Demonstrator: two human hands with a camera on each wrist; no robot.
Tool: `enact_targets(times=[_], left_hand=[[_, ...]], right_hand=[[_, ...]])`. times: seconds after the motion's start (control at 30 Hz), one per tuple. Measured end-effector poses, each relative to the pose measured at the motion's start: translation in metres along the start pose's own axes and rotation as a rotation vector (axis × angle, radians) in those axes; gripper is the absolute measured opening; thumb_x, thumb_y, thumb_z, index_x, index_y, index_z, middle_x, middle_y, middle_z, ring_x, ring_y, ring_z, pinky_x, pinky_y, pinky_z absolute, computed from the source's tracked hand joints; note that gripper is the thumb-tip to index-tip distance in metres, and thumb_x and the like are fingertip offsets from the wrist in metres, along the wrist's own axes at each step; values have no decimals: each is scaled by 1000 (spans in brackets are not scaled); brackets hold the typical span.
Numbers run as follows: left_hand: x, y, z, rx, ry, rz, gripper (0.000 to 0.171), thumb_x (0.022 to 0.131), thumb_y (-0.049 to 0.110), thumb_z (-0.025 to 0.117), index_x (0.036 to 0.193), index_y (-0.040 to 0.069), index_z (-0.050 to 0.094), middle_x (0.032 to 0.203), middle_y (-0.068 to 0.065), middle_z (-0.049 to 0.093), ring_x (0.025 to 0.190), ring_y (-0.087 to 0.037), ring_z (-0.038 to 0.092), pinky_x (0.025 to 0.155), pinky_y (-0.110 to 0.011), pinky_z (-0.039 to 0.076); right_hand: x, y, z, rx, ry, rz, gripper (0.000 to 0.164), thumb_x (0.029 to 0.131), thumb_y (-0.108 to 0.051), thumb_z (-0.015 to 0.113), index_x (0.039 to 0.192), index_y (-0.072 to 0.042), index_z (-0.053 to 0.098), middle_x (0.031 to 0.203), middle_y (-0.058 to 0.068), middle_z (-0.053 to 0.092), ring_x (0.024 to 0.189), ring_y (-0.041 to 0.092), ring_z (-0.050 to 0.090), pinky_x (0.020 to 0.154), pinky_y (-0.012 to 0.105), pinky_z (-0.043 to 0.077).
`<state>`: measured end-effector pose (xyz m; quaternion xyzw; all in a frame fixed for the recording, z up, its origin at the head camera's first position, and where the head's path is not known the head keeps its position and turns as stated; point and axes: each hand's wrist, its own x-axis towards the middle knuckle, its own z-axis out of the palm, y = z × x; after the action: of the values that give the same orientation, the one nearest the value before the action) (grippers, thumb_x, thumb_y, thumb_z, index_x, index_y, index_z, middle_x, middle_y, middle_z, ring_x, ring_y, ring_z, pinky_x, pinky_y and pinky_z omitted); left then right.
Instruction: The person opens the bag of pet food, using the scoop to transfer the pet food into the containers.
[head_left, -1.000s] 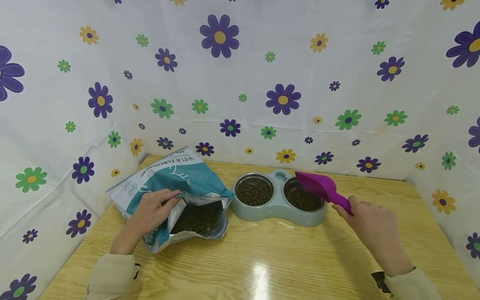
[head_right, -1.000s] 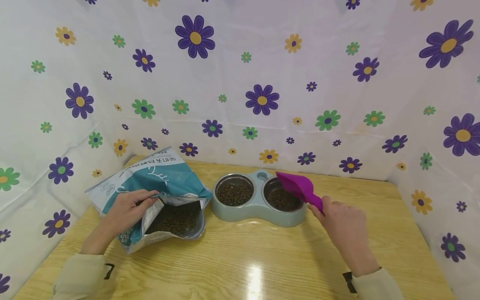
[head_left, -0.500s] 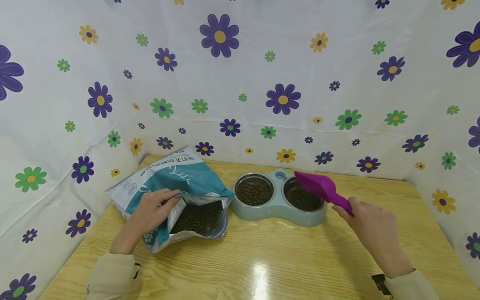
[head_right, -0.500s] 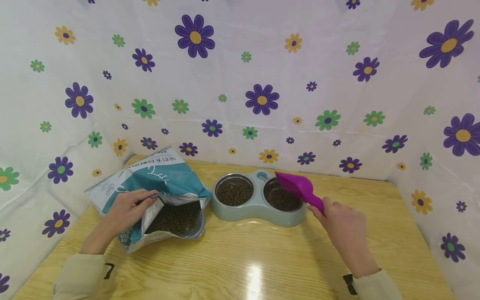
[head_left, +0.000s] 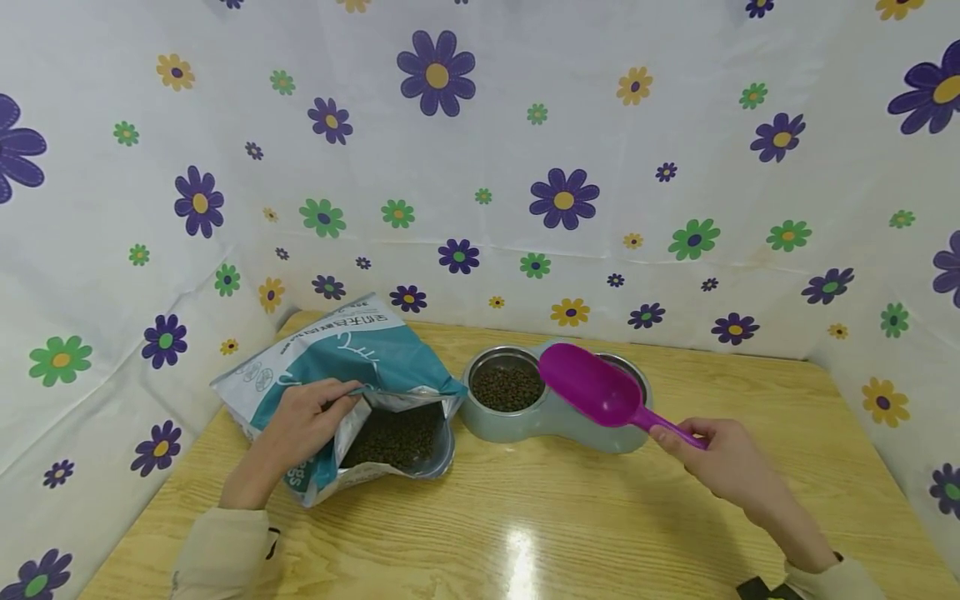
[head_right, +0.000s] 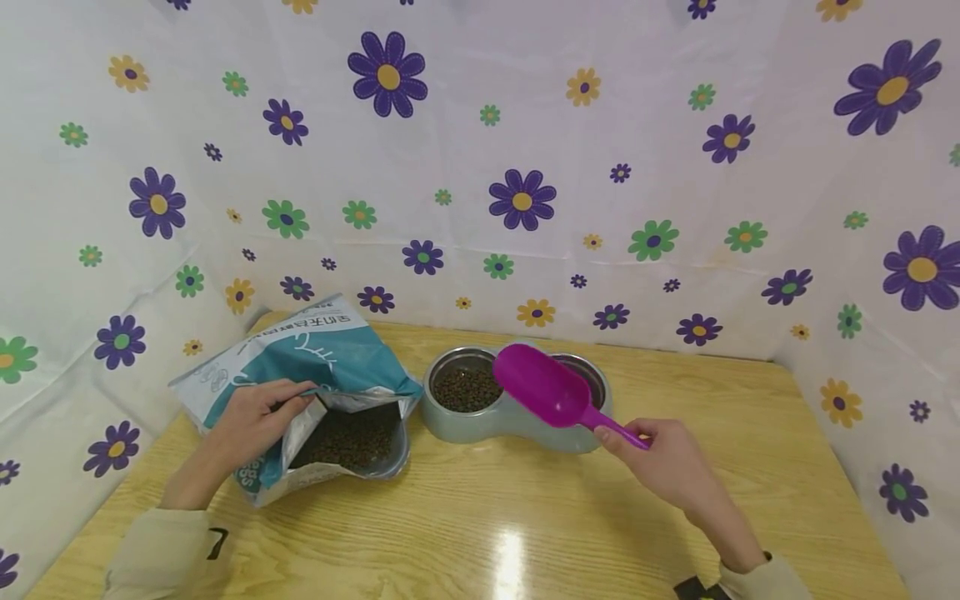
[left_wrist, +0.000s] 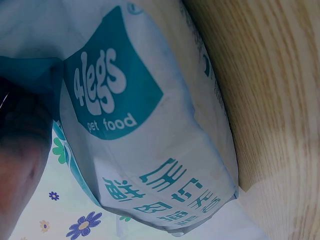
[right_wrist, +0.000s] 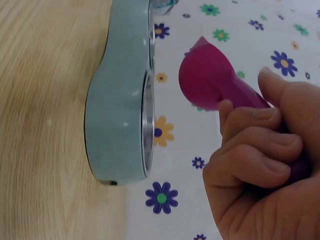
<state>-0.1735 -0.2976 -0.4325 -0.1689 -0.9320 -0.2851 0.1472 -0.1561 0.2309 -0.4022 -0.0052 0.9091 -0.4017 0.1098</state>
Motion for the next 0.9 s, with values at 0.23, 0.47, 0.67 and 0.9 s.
enact_targets(times=[0.23,0.47,0.67,0.9], left_hand=[[1,0,1,6,6,23,26,103,11,61,124,6,75,99,-4,76,65,1,50,57,-23,41],[-1,2,0,-3,2,-1,26,103,11,61,123,6,76,97,-2,76,65,0,50,57,-24,42],[-1,3,-1,8,4,3,26,102,11,61,123,6,76,97,-3,76,66,0,51,58,-24,43],[0,4,-1,18,3,-1,25,102,12,61,122,8,77,97,0,76,70,-1,53,62,-23,45]], right_hand=[[-4,-19,26,53,-188,-116,40,98,-44,68,97,-4,73,64,-3,47,55,9,37,47,22,29],[-7,-42,58,18,-295,-283,40,98,-43,67,83,-7,70,60,-7,42,53,6,35,47,21,27],[-7,-63,83,-82,-284,-371,44,98,-47,65,68,-15,60,56,-11,40,51,3,34,48,21,28],[0,-89,106,-147,-272,-354,45,96,-48,66,65,-16,62,55,-9,46,53,7,40,50,23,31]])
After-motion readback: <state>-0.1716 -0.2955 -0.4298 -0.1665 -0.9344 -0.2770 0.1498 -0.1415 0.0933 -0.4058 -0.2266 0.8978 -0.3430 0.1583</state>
